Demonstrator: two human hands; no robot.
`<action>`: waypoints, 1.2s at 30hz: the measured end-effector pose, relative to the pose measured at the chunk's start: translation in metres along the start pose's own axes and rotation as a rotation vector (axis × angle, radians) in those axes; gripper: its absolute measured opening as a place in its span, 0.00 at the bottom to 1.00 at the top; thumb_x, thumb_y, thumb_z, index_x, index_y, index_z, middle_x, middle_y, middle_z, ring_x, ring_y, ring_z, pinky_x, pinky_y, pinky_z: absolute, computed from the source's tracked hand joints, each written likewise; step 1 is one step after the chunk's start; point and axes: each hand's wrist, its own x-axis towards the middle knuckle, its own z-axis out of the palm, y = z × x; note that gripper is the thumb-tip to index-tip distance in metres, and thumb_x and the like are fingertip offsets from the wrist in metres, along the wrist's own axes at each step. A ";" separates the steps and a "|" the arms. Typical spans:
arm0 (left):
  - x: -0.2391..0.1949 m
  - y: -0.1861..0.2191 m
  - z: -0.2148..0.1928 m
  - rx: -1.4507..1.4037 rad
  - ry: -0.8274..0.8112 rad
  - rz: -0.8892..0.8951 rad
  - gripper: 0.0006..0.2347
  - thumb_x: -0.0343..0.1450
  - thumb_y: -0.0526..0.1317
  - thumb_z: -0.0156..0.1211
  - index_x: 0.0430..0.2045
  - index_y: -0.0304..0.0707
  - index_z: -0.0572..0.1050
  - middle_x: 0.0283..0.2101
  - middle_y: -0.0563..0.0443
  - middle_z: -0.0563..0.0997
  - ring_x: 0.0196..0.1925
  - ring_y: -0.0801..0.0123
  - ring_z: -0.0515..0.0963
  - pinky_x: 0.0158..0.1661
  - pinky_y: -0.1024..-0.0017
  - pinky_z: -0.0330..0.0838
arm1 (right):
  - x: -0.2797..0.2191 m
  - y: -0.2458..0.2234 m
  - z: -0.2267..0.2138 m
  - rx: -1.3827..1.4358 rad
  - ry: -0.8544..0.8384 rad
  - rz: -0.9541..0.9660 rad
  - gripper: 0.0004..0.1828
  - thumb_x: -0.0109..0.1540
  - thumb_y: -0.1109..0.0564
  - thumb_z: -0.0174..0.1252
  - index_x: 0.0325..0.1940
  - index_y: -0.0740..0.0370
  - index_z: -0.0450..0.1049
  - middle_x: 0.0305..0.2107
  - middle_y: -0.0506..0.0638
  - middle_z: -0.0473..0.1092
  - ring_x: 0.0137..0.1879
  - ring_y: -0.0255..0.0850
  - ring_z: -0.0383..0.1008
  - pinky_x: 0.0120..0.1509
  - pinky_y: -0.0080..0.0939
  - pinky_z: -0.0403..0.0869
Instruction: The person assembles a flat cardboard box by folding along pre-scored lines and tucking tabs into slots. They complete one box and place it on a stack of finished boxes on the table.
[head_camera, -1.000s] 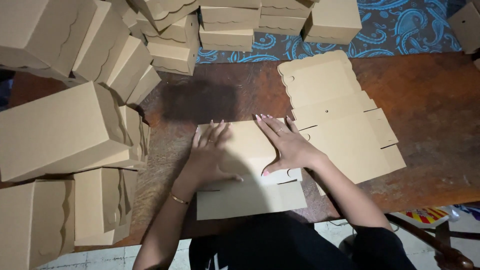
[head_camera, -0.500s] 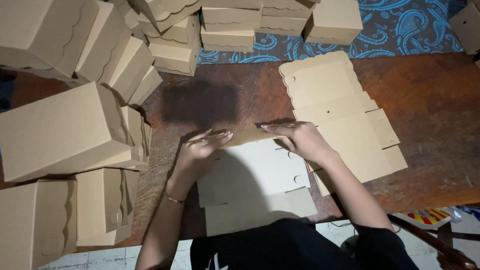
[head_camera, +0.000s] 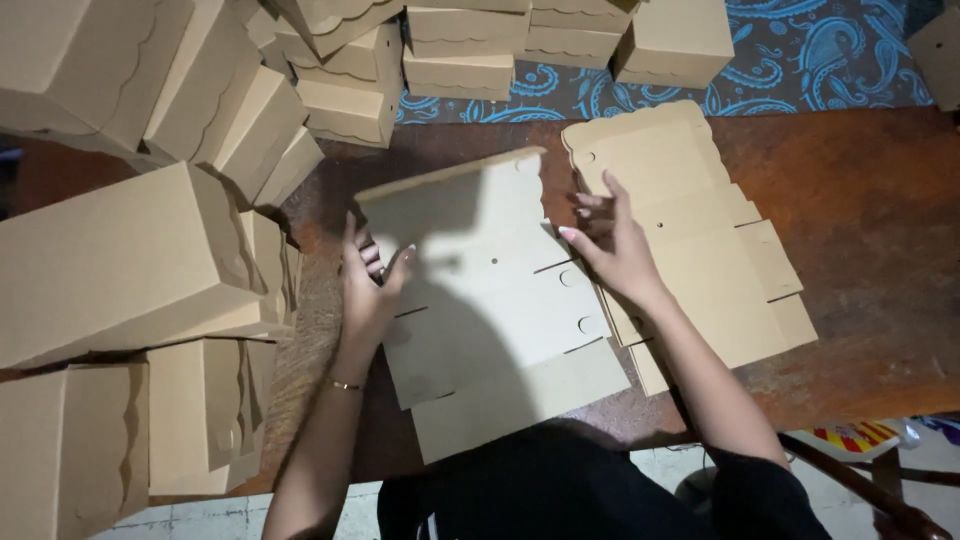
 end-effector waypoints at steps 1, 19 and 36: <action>0.000 0.003 -0.001 0.002 0.001 0.003 0.42 0.70 0.46 0.70 0.75 0.45 0.47 0.58 0.30 0.70 0.57 0.51 0.75 0.60 0.53 0.68 | 0.001 0.009 0.003 0.002 0.002 -0.002 0.52 0.60 0.54 0.70 0.78 0.66 0.43 0.60 0.62 0.70 0.59 0.57 0.75 0.63 0.53 0.76; -0.016 0.018 0.005 -0.052 -0.201 0.095 0.26 0.73 0.43 0.60 0.67 0.40 0.63 0.62 0.27 0.71 0.63 0.37 0.73 0.64 0.48 0.64 | 0.009 0.067 0.026 0.416 -0.047 0.119 0.33 0.65 0.63 0.59 0.75 0.58 0.60 0.48 0.47 0.74 0.48 0.31 0.72 0.53 0.30 0.73; -0.034 0.053 0.007 0.194 -0.490 0.140 0.31 0.79 0.50 0.37 0.71 0.20 0.45 0.75 0.23 0.48 0.77 0.34 0.43 0.71 0.36 0.30 | -0.006 -0.058 0.010 -0.128 -0.241 0.018 0.36 0.73 0.47 0.37 0.77 0.78 0.44 0.70 0.79 0.49 0.77 0.70 0.45 0.80 0.66 0.41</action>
